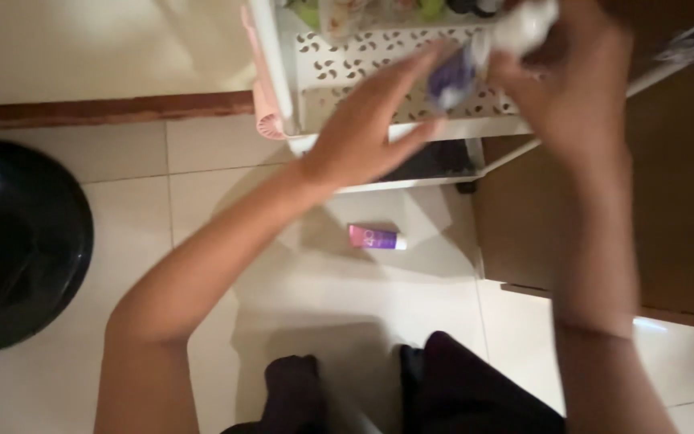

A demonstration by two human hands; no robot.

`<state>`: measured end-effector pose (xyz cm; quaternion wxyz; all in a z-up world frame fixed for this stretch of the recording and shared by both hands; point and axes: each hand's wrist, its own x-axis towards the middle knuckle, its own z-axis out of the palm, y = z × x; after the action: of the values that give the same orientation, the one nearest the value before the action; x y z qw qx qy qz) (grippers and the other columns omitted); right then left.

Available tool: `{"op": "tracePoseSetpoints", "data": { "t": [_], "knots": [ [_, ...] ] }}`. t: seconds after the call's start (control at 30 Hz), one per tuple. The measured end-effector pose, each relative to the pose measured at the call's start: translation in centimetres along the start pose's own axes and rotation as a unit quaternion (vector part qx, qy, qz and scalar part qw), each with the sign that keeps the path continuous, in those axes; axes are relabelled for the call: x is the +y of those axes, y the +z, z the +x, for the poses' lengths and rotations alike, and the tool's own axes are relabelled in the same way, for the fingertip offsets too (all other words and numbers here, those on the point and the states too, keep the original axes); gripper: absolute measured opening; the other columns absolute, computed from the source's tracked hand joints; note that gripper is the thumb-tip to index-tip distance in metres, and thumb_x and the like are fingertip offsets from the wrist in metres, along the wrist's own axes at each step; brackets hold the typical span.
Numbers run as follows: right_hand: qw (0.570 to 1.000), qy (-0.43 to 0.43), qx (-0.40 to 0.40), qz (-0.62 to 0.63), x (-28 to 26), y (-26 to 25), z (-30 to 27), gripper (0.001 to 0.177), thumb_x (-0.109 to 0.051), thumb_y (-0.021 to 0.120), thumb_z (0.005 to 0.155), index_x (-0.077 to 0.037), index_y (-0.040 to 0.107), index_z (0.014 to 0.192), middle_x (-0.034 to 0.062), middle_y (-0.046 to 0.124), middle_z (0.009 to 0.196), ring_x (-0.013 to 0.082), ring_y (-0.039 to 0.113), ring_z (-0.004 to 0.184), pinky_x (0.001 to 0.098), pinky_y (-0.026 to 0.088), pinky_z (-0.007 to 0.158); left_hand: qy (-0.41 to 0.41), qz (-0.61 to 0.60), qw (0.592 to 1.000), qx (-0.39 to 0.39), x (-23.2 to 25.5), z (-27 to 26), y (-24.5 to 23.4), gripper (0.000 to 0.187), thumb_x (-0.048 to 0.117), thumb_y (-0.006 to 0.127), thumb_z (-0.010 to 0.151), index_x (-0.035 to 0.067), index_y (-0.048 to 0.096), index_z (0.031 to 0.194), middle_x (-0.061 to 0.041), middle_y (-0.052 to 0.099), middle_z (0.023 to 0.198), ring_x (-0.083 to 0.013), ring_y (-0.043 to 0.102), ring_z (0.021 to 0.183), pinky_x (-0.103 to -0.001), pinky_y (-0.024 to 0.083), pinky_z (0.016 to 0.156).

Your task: The recorder is organizing various skincare and cosmetic bottles from the bed onto a three-tier rolling cart.

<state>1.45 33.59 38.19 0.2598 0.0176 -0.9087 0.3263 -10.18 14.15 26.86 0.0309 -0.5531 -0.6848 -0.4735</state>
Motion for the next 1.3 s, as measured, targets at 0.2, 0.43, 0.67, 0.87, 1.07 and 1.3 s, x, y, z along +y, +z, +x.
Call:
{"op": "tracePoseSetpoints", "data": {
  "t": [0.2, 0.43, 0.67, 0.87, 1.07, 1.3],
  "knots": [
    [0.986, -0.055, 0.099, -0.122, 13.9, 2.6, 3.6, 0.042, -0.005, 0.080, 0.082, 0.010, 0.066, 0.118, 0.0251, 0.070, 0.111, 0.0369, 0.071, 0.100, 0.0462, 0.056, 0.090, -0.124, 0.118, 0.982, -0.080, -3.7, 7.3, 2.6, 0.050, 0.037, 0.068, 0.099, 0.005, 0.061, 0.137, -0.017, 0.064, 0.138, -0.0299, 0.063, 0.127, -0.041, 0.048, 0.110],
    [0.985, -0.013, 0.085, -0.153, 17.7, 4.5, 5.1, 0.037, -0.015, 0.088, 0.084, 0.005, 0.071, 0.110, 0.0212, 0.073, 0.098, 0.0345, 0.073, 0.085, 0.0417, 0.056, 0.075, -0.212, 0.150, 0.951, -0.168, -5.9, 9.6, 5.7, 0.041, 0.033, 0.072, 0.091, 0.006, 0.068, 0.122, -0.015, 0.068, 0.122, -0.0326, 0.065, 0.114, -0.045, 0.051, 0.097],
    [0.991, 0.052, 0.055, -0.112, 18.8, 5.1, 5.9, 0.027, -0.018, 0.089, 0.086, 0.000, 0.073, 0.098, 0.0131, 0.076, 0.090, 0.0241, 0.075, 0.079, 0.0368, 0.057, 0.071, -0.195, 0.050, 0.976, -0.077, -7.8, 11.1, 8.1, 0.043, 0.033, 0.074, 0.088, 0.003, 0.067, 0.117, -0.019, 0.072, 0.111, -0.0282, 0.074, 0.100, -0.039, 0.056, 0.092],
    [0.995, 0.045, 0.057, -0.074, 17.5, 6.6, 5.8, 0.022, -0.014, 0.088, 0.089, -0.002, 0.074, 0.100, 0.0110, 0.076, 0.092, 0.0220, 0.075, 0.080, 0.0347, 0.058, 0.069, -0.240, 0.017, 0.969, -0.046, -7.8, 11.2, 8.2, 0.038, 0.034, 0.071, 0.091, -0.001, 0.071, 0.107, -0.020, 0.077, 0.096, -0.0283, 0.078, 0.088, -0.040, 0.060, 0.086],
    [0.995, -0.003, 0.095, -0.042, 17.4, 6.7, 5.6, 0.022, -0.007, 0.084, 0.090, 0.001, 0.071, 0.107, 0.0127, 0.073, 0.098, 0.0237, 0.076, 0.088, 0.0354, 0.060, 0.075, -0.204, -0.024, 0.979, -0.001, -9.4, 11.3, 9.1, 0.039, 0.030, 0.074, 0.088, 0.001, 0.066, 0.114, -0.018, 0.078, 0.096, -0.0287, 0.078, 0.092, -0.040, 0.059, 0.086],
    [0.982, -0.015, 0.109, -0.153, 19.9, 4.2, 4.3, 0.026, -0.006, 0.084, 0.091, 0.006, 0.068, 0.108, 0.0210, 0.069, 0.101, 0.0369, 0.069, 0.090, 0.0452, 0.054, 0.080, -0.199, -0.046, 0.977, -0.053, -8.4, 11.5, 9.3, 0.051, 0.038, 0.076, 0.087, 0.006, 0.063, 0.124, -0.015, 0.077, 0.113, -0.0263, 0.074, 0.109, -0.038, 0.054, 0.100]
  ]
}}
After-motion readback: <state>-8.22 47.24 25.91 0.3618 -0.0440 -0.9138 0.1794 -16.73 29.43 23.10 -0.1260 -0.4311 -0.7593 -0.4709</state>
